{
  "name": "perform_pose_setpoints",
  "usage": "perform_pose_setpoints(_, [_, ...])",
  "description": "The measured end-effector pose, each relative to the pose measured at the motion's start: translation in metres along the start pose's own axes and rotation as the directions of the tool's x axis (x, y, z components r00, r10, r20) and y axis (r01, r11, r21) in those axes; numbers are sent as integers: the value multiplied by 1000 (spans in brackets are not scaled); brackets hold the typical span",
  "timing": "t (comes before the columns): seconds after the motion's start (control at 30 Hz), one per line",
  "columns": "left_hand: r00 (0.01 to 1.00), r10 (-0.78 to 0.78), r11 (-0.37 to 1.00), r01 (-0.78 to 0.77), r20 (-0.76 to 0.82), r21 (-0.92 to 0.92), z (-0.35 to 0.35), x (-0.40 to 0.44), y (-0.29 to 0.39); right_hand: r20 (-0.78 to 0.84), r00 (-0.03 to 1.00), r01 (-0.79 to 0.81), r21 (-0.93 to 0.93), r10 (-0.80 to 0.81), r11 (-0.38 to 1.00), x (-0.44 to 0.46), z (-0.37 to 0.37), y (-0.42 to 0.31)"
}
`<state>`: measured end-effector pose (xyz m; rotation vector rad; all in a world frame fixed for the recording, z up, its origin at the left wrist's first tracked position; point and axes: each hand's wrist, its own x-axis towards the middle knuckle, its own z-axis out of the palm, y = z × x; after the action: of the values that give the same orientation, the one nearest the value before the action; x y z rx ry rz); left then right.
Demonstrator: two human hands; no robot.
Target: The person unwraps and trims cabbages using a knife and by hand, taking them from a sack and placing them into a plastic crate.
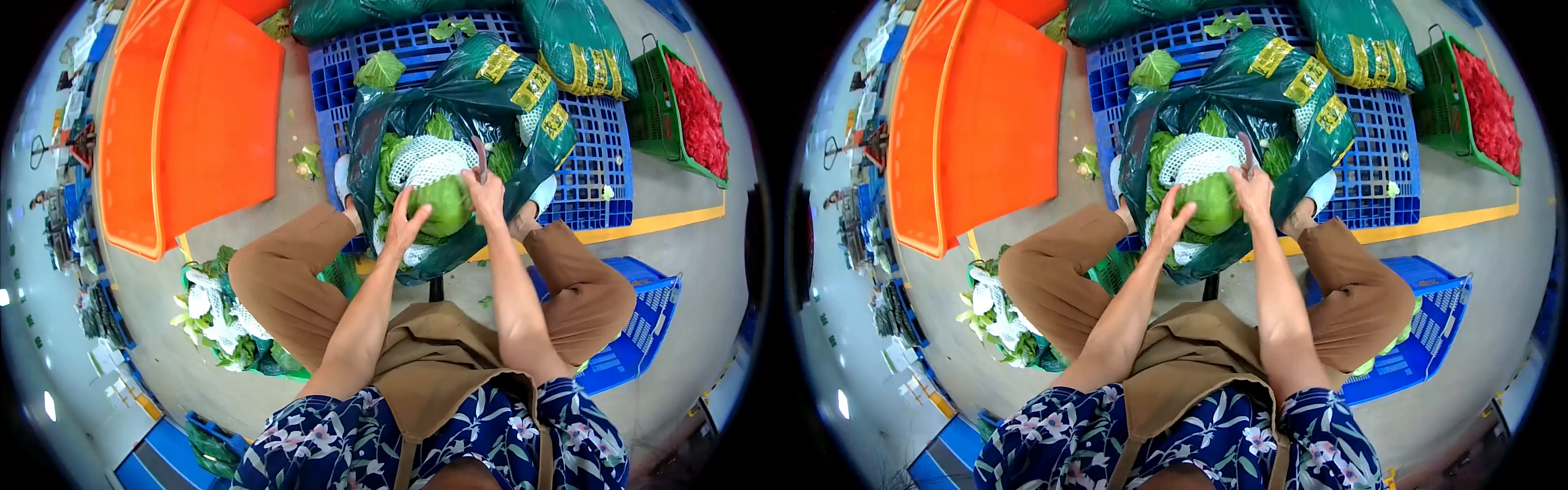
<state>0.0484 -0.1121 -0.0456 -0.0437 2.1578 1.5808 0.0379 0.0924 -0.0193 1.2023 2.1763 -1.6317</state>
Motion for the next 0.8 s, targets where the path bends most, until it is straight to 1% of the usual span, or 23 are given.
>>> perform_pose_setpoints(0.03, [995, -97, 968, 92, -9, -235, 5, 8, 0, -45, 999, 22, 17, -21, 1000, -10, -2, 1])
perform_pose_setpoints(0.1, [984, -167, 959, 177, 65, -223, 3, 22, 1, -115, 988, 105, 4, -103, 995, -16, 4, 31])
perform_pose_setpoints(0.13, [985, -162, 974, 170, 61, -150, 6, 31, -7, -79, 990, 116, -18, -117, 993, -23, 3, 31])
perform_pose_setpoints(0.17, [999, -48, 996, 49, 19, -78, 8, 40, -16, -52, 986, 156, -67, -159, 986, -22, 1, 30])
perform_pose_setpoints(0.23, [982, 186, 980, -182, -45, 87, 9, 53, -14, 11, 976, 216, -148, -217, 965, -15, -4, 26])
perform_pose_setpoints(0.27, [986, 137, 985, -126, -96, 116, 7, 57, -13, 44, 972, 236, -181, -232, 955, -11, -5, 24])
perform_pose_setpoints(0.37, [977, -118, 993, 113, -178, -36, 1, 75, -15, 134, 944, 328, -297, -301, 897, -4, -7, 10])
perform_pose_setpoints(0.4, [960, -73, 990, 36, -269, -139, 4, 80, -18, 112, 926, 375, -376, -361, 847, 0, 0, 9])
perform_pose_setpoints(0.5, [940, -195, 918, 74, -281, -389, 22, 101, -19, 184, 905, 425, -407, -383, 808, 14, 13, 1])
perform_pose_setpoints(0.53, [948, -156, 852, -13, -277, -524, 30, 109, -15, 166, 883, 462, -463, -439, 756, 18, 18, -3])
perform_pose_setpoints(0.57, [960, -126, 830, -35, -249, -556, 35, 117, -12, 165, 914, 402, -492, -371, 772, 24, 19, -9])
perform_pose_setpoints(0.63, [989, -80, 756, -23, -127, -655, 46, 131, -15, 150, 963, 271, -550, -225, 790, 33, 17, -26])
perform_pose_setpoints(0.67, [988, -129, 741, 36, -90, -670, 51, 134, -18, 103, 971, 236, -575, -217, 783, 41, 18, -25])
perform_pose_setpoints(0.73, [975, -220, 707, 147, -17, -692, 52, 126, 3, 71, 989, 150, -544, -133, 825, 66, 19, -17])
perform_pose_setpoints(0.77, [976, -175, 857, 85, -131, -509, 56, 118, 13, 56, 995, 102, -525, -86, 845, 79, 20, -11])
perform_pose_setpoints(0.8, [968, -103, 957, 34, -227, -289, 64, 105, 24, -44, 998, -57, -472, 41, 880, 88, 23, -9])
